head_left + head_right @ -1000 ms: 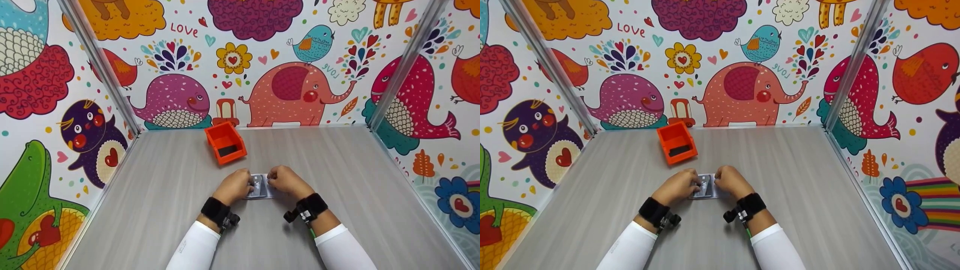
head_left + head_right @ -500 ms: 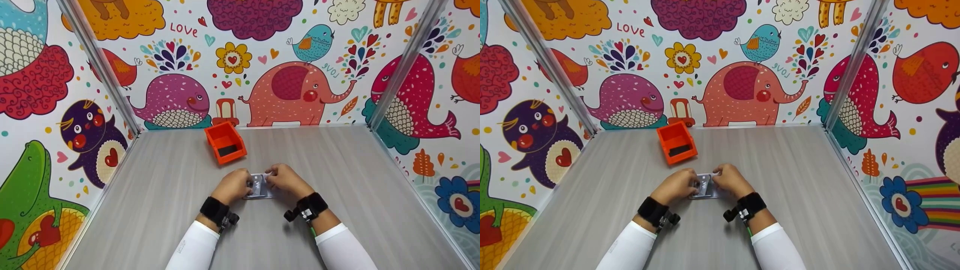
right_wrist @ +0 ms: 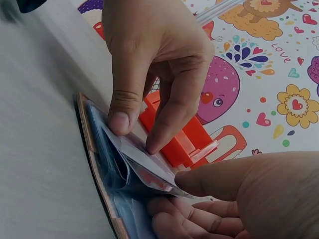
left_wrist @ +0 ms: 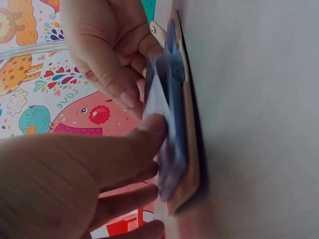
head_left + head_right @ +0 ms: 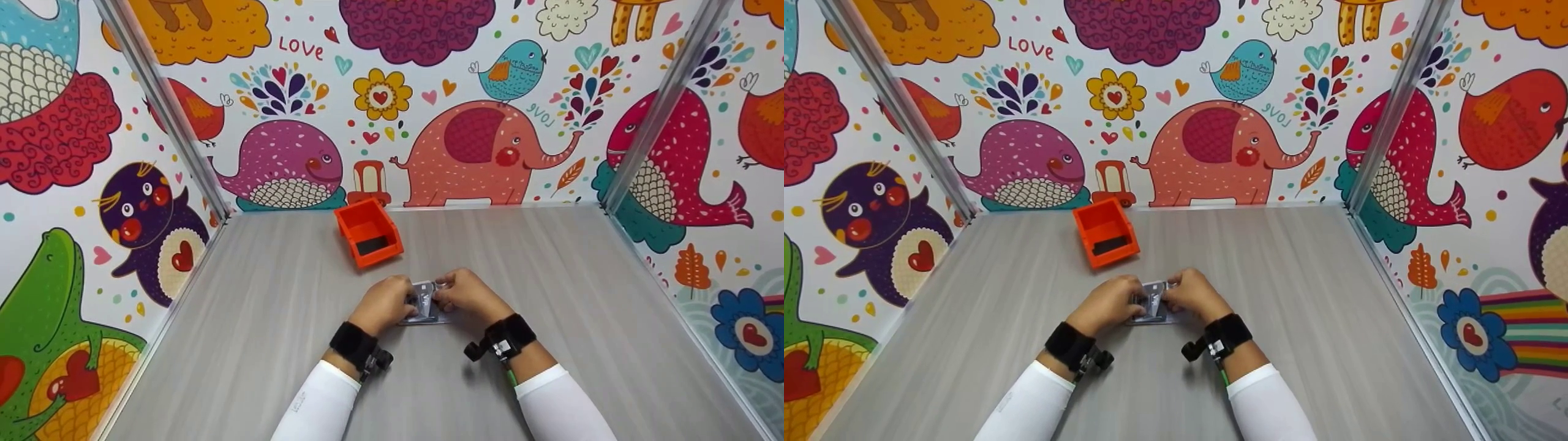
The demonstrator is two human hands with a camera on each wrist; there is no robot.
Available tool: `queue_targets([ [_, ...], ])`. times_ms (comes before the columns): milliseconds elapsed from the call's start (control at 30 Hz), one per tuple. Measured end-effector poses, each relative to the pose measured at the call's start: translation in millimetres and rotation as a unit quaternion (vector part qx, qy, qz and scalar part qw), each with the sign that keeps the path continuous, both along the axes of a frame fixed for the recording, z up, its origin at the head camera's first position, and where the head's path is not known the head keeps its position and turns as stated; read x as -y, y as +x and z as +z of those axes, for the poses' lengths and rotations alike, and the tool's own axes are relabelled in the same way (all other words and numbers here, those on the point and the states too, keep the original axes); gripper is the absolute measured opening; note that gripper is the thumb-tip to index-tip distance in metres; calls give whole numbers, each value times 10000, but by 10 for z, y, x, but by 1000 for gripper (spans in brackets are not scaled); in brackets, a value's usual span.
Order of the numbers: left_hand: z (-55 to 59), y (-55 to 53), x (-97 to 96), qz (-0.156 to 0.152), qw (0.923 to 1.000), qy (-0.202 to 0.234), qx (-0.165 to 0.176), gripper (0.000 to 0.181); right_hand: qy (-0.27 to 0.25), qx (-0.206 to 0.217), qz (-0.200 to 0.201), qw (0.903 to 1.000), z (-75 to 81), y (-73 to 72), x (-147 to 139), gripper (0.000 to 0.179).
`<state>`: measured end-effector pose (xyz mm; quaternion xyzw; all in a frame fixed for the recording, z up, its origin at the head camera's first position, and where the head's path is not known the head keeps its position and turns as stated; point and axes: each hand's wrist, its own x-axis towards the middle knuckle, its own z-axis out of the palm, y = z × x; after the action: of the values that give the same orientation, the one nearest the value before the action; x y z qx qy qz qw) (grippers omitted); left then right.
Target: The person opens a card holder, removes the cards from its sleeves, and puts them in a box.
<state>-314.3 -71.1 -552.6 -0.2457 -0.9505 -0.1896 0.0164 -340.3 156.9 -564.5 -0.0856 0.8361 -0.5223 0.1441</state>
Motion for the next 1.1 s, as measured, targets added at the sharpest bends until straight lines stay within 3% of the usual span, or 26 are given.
queue_targets([
  [500,-3,5,-1,-122,9996,-180,-171,17,-44,28,-247,9997,63,19,19,33],
  [733,-13,8,-13,-68,9996,-233,-156,15,-398,191,-245,9987,22,24,76,15],
  [1100,0,10,-11,-149,9993,-284,-196,16,-289,69,-575,9979,26,37,57,14],
])
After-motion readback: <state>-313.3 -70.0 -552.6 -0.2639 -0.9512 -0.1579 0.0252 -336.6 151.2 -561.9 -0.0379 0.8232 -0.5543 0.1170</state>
